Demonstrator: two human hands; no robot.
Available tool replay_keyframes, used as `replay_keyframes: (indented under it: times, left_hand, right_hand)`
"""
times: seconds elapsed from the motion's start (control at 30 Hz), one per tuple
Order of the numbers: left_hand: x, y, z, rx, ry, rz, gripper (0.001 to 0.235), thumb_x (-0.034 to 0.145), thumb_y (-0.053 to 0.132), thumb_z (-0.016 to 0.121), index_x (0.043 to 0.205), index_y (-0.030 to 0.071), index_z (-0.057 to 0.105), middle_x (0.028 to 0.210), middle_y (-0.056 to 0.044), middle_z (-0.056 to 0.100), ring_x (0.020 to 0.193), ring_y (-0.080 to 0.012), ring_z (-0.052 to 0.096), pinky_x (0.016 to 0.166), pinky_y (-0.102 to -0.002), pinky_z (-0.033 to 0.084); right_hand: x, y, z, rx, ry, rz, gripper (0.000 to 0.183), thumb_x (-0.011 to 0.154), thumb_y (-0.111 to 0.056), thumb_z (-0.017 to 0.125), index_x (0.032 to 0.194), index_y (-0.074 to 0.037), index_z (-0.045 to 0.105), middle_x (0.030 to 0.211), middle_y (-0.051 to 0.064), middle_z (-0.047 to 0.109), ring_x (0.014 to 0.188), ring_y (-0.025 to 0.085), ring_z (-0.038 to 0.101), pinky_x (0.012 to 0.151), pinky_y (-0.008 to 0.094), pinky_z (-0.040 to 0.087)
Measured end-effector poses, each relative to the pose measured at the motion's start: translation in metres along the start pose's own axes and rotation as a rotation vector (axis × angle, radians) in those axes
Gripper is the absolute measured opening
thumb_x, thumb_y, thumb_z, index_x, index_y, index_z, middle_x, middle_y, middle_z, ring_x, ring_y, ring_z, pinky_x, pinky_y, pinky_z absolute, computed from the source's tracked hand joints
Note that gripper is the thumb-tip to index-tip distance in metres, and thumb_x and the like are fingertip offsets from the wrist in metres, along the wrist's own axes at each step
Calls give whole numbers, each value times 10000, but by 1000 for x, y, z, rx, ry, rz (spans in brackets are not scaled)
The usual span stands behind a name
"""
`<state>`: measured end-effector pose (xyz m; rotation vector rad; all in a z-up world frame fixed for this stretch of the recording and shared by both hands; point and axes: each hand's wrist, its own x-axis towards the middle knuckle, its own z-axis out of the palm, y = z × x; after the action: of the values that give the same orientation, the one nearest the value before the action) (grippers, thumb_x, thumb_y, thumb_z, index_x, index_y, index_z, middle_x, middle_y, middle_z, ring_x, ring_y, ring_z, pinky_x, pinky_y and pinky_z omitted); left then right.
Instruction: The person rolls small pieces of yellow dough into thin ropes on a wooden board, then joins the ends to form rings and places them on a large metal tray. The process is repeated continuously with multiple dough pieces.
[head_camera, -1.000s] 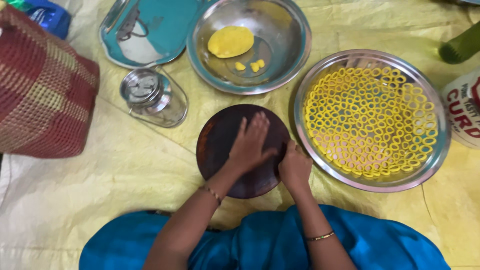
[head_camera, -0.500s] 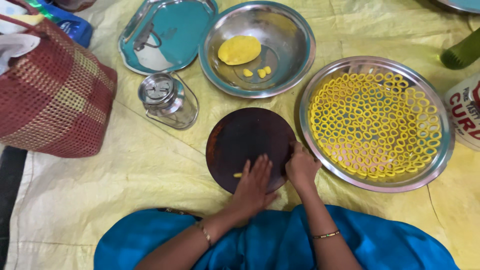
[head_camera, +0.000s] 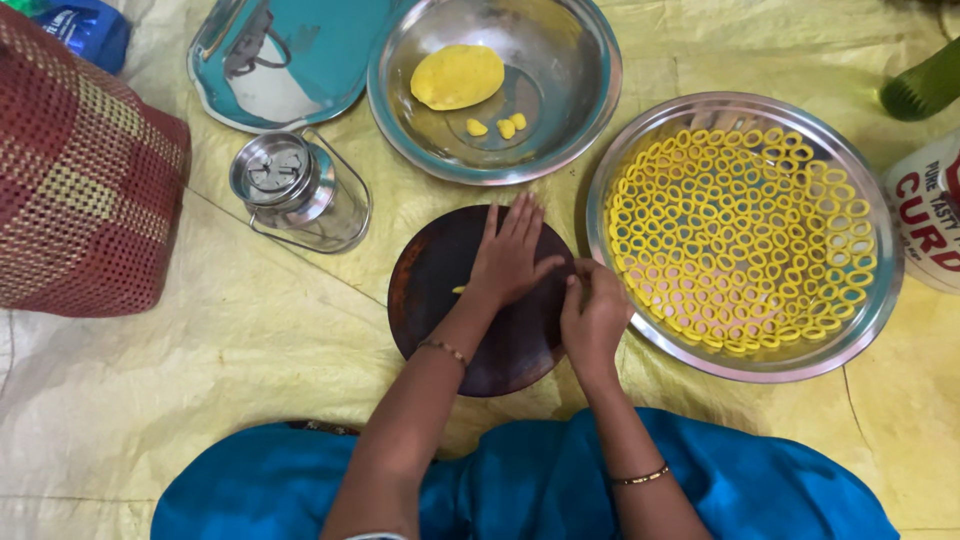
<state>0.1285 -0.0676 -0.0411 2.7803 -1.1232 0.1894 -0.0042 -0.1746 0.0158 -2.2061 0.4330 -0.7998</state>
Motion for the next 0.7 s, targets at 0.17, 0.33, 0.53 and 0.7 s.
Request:
replay_keyframes:
  times: [0.17, 0.33, 0.53, 0.7]
  left_hand:
    - [-78, 37, -24, 102, -181, 115, 947, 898, 674, 499, 1551, 3, 356, 1657, -183, 271, 1561, -292, 157, 1224, -590, 92]
    - [-160, 64, -54, 18, -209, 185, 957, 905, 695, 504, 1541, -8, 383, 1645, -227, 283, 1560, -351, 174, 1220, -603, 108]
    - [-175, 70, -58, -55, -152, 167, 935, 917, 670, 509, 1529, -28, 403, 1640, -245, 289, 1560, -364, 188, 1228, -599, 111]
    - [-95, 55, -23, 39, 13, 32, 945, 933, 661, 508, 1550, -41, 366, 1654, -217, 304, 1570, -297, 208, 1247, -585, 112]
  right_hand:
    - [-4, 1, 3, 151, -30, 158, 205, 935, -55, 684, 1134, -7, 669, 1042, 166, 695, 922, 284, 713, 826, 388, 560]
    - [-6, -1, 2, 113, -50, 150, 201, 952, -66, 683, 1148, -24, 676, 1106, 169, 657, 904, 290, 696, 819, 399, 543]
    - [-8, -3, 3, 69, 7, 133, 213, 946, -83, 696, 1157, -55, 684, 1242, 204, 590, 1075, 351, 649, 925, 418, 526]
    - [-5, 4, 2, 67, 90, 133, 253, 964, -80, 682, 1211, -29, 661, 1390, 259, 477, 1254, 413, 546, 1013, 451, 485]
